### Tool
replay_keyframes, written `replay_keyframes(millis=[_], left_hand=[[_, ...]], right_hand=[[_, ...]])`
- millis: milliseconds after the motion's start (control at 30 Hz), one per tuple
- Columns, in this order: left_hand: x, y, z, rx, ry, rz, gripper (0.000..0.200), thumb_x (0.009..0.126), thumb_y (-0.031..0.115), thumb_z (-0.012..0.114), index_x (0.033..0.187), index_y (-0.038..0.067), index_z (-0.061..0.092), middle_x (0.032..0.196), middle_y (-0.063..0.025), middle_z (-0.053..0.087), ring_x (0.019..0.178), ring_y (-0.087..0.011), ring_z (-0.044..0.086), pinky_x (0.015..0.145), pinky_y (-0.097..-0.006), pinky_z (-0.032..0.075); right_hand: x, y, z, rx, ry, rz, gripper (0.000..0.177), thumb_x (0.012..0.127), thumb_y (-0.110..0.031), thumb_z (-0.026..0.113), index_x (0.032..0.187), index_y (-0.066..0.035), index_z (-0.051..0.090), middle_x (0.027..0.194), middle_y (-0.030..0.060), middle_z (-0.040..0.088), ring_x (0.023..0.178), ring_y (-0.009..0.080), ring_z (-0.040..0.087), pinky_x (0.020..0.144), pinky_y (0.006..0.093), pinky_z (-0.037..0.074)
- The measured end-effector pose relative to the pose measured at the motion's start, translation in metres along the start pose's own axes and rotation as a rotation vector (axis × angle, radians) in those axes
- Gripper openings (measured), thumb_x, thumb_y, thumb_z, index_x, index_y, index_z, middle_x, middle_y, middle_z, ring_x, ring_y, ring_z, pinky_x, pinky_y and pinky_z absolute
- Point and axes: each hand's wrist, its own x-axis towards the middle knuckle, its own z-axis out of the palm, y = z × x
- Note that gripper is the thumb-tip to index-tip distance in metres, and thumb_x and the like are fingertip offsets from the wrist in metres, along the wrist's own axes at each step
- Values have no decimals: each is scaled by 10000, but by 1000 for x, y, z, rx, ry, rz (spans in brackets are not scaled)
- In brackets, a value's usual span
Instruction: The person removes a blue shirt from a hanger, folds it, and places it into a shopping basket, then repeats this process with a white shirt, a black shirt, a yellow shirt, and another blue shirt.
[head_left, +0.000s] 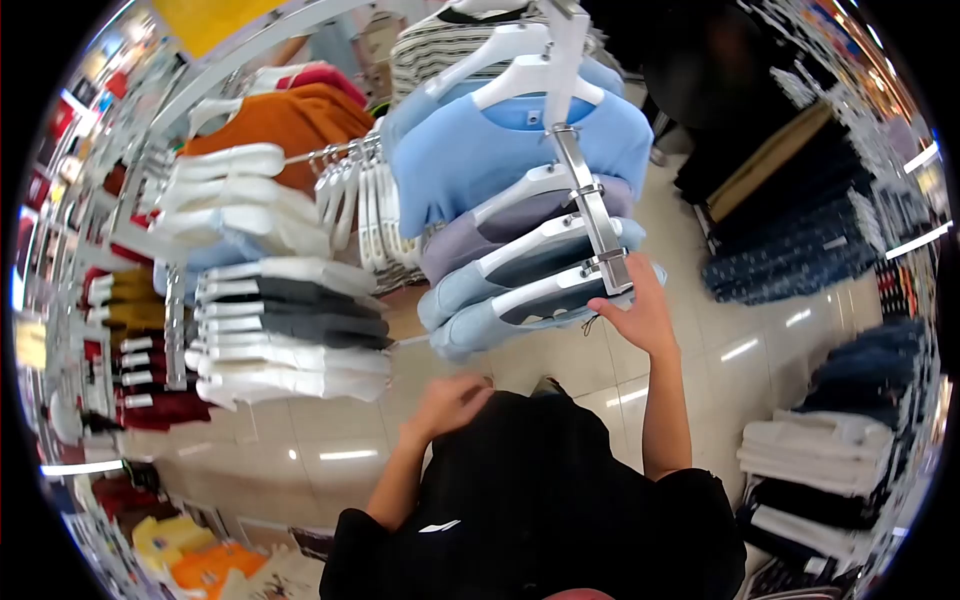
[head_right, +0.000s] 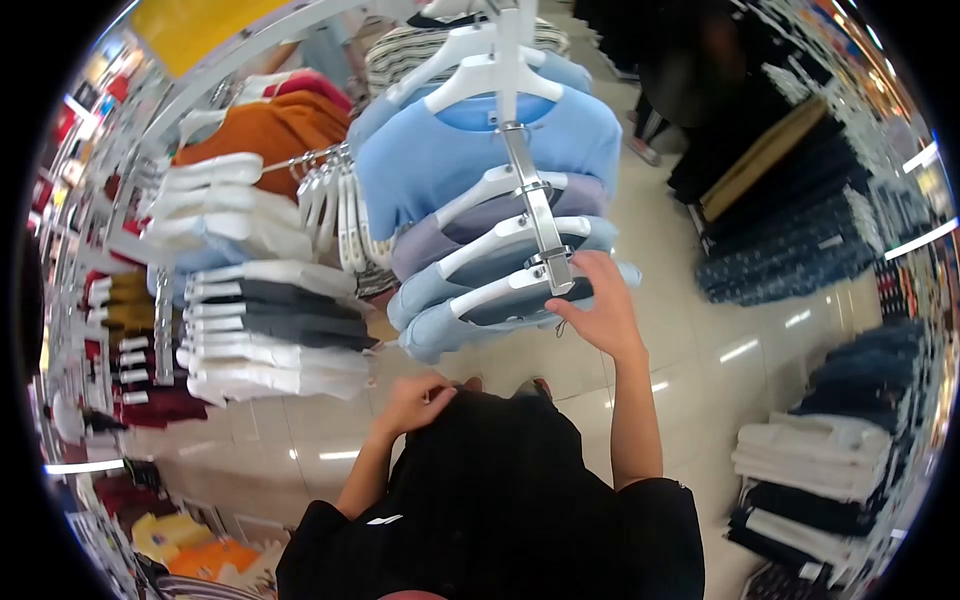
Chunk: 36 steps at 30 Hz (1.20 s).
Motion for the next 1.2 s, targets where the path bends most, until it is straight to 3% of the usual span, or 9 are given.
replay_keyframes(millis=[67,133,200,333,633,867,967,1100,1200], left_hand=[[-16,35,-3,-157,397,-126,362,789,214,830,1068,69,652,1083,-127,656,924,-323,649,760,-385,523],[8,70,-29,138,808,33,470,770,208,844,1152,46,623,1130,-138,629,969,-328,628,808,-406,508],[26,91,-27,371,933,35,575,773,242,846,1241,36,583,1185,-157,609,1022,-348,615,852,-431,494],[50,76,-5,234,762,-43,621,803,250,829,1308,25,548,1183,-180,599,1043,-380,607,873,-421,489],[39,116,32,104,915,-10,490,766,162,851,1187,15,648,1023,-149,636,948,-331,622,834,-375,501],[8,144,43,31,856,62,497,901,395,731,1201,7,653,1014,-163,667,907,-329,659,817,-365,516],[5,148,52,5,869,100,380,973,329,653,1136,-13,675,930,-162,675,873,-263,659,796,-344,512],[1,148,71,-128,974,-154,285,1030,216,563,934,-38,654,742,-85,584,754,-138,540,686,-308,459],[6,145,79,-210,1065,-237,318,1043,184,548,812,-33,583,684,-8,489,707,-84,425,618,-283,393]], right_hand=[[10,10,3,-33,-140,-45,405,751,-202,856,1043,-34,632,1164,120,615,1051,355,586,846,401,476],[26,29,16,-12,-151,-132,358,761,-207,850,987,-31,636,1039,125,634,946,363,599,780,409,481],[26,35,14,6,-225,-114,331,772,-216,845,952,-29,638,932,133,644,855,368,610,724,417,486],[24,46,17,77,-278,-124,319,795,-239,833,947,-30,646,815,161,645,749,379,625,652,426,491],[22,35,-36,142,-329,-201,329,802,-258,823,1001,-39,678,878,163,697,787,369,654,671,411,504],[-12,48,-73,215,-368,-222,348,792,-265,850,974,-22,681,817,166,689,736,374,646,652,404,500],[-24,46,-91,250,-366,-171,343,789,-267,854,969,-20,697,832,165,701,713,350,655,656,393,510],[-42,71,-116,220,-390,-130,373,783,-258,861,1037,-21,728,885,157,733,737,317,679,692,344,536],[-67,105,-126,409,-361,91,346,795,-205,861,1047,-10,726,836,84,728,763,212,688,711,323,531]])
